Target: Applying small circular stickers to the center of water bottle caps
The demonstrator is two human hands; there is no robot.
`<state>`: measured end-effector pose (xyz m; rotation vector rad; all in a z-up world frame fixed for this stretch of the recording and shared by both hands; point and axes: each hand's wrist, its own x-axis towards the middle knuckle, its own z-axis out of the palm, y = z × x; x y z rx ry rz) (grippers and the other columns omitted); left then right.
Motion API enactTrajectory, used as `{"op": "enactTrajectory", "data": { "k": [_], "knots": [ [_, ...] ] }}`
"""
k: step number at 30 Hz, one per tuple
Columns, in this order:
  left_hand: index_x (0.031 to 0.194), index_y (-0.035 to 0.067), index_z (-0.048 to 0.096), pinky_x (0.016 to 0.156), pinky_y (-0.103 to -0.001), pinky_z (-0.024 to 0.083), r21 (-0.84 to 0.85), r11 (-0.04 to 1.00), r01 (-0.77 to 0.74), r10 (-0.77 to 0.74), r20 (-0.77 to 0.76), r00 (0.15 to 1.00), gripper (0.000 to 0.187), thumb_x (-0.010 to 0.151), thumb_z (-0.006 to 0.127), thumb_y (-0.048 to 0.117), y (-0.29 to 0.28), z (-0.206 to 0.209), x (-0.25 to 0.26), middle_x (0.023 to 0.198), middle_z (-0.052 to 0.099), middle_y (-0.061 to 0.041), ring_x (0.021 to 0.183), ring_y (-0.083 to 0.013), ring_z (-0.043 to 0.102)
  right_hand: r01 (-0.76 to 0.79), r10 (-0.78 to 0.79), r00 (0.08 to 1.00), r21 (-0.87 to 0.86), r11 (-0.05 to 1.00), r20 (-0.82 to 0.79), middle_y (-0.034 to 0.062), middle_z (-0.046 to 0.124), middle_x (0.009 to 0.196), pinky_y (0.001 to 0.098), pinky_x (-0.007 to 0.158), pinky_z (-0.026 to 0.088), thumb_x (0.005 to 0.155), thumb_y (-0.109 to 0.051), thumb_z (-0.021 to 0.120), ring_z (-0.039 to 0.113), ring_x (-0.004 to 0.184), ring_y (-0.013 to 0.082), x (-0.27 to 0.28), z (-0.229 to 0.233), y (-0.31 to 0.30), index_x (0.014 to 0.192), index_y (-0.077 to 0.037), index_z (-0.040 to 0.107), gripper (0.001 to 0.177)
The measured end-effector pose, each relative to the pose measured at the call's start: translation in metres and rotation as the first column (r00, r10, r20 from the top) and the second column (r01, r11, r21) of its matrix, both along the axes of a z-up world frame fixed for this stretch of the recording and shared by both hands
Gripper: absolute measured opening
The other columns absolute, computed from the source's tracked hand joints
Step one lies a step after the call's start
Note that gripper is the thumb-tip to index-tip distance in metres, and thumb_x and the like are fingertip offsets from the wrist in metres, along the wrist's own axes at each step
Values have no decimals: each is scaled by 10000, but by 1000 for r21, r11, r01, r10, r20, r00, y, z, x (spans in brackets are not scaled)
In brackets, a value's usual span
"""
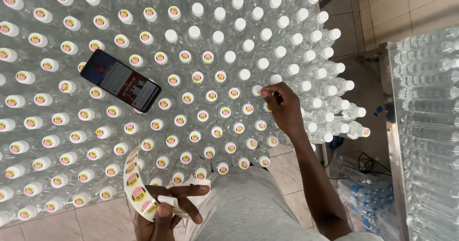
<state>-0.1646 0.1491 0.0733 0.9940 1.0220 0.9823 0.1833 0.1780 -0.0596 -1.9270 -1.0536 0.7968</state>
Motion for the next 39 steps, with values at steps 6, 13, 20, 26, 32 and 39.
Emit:
{"op": "enactTrajectory", "data": {
  "k": [6, 13, 20, 26, 32, 39],
  "knots": [
    [1040, 117, 501, 337, -212, 193, -3, 1000, 29, -28, 158, 987, 345, 1102, 614, 437, -9, -31, -19, 1035, 855, -329, 480, -208, 784, -30, 34, 991, -29, 999, 129, 2, 676, 970, 314, 670, 426, 1092, -214, 706, 487, 720, 127, -1, -5, 11, 1053, -106, 769, 132],
    [990, 137, 495, 368, -223, 206, -35, 999, -7, 10, 88, 996, 305, 1098, 567, 413, -7, -20, -5, 983, 864, -345, 518, -239, 801, -208, 97, 848, 158, 965, 522, 53, 733, 1001, 343, 660, 539, 1072, -108, 768, 630, 924, 215, 3, -30, 2, 1132, -78, 806, 77],
    [1192, 11, 608, 590, -322, 641, -63, 997, 41, -32, 128, 991, 324, 1121, 569, 325, 29, -28, 35, 1060, 846, -256, 672, -238, 782, -185, 159, 960, 97, 978, 232, 95, 768, 1022, 360, 754, 545, 1039, -153, 819, 694, 857, 203, 13, -14, 16, 1158, -49, 829, 158],
    [1112, 51, 828, 857, -328, 622, -132, 991, -16, -11, -195, 981, 311, 1011, 687, 309, 57, -27, 69, 1032, 886, -116, 949, -185, 833, -249, 198, 952, 213, 945, 235, 135, 778, 1038, 378, 762, 608, 1068, 20, 720, 728, 897, 277, -13, 36, 15, 1206, -28, 817, 175],
    [1001, 33, 814, 938, -425, 610, -14, 1000, -2, 0, -133, 991, 234, 974, 842, 263, 48, -39, 74, 1084, 851, -158, 1015, -226, 790, -367, 411, 911, 388, 845, -32, 119, 810, 1095, 374, 742, 665, 846, -12, 890, 790, 845, 256, -88, 110, -6, 1125, -64, 839, 288],
    [925, 30, 775, 1007, -482, 580, 42, 986, 162, -157, -110, 982, 253, 980, 841, 267, 47, -46, 32, 1175, 845, -202, 1129, -306, 796, -288, 365, 924, 413, 864, -118, 138, 847, 1003, 402, 815, 685, 863, 61, 853, 840, 851, 251, -129, 107, -20, 1116, -8, 852, 262]
  ]
}}
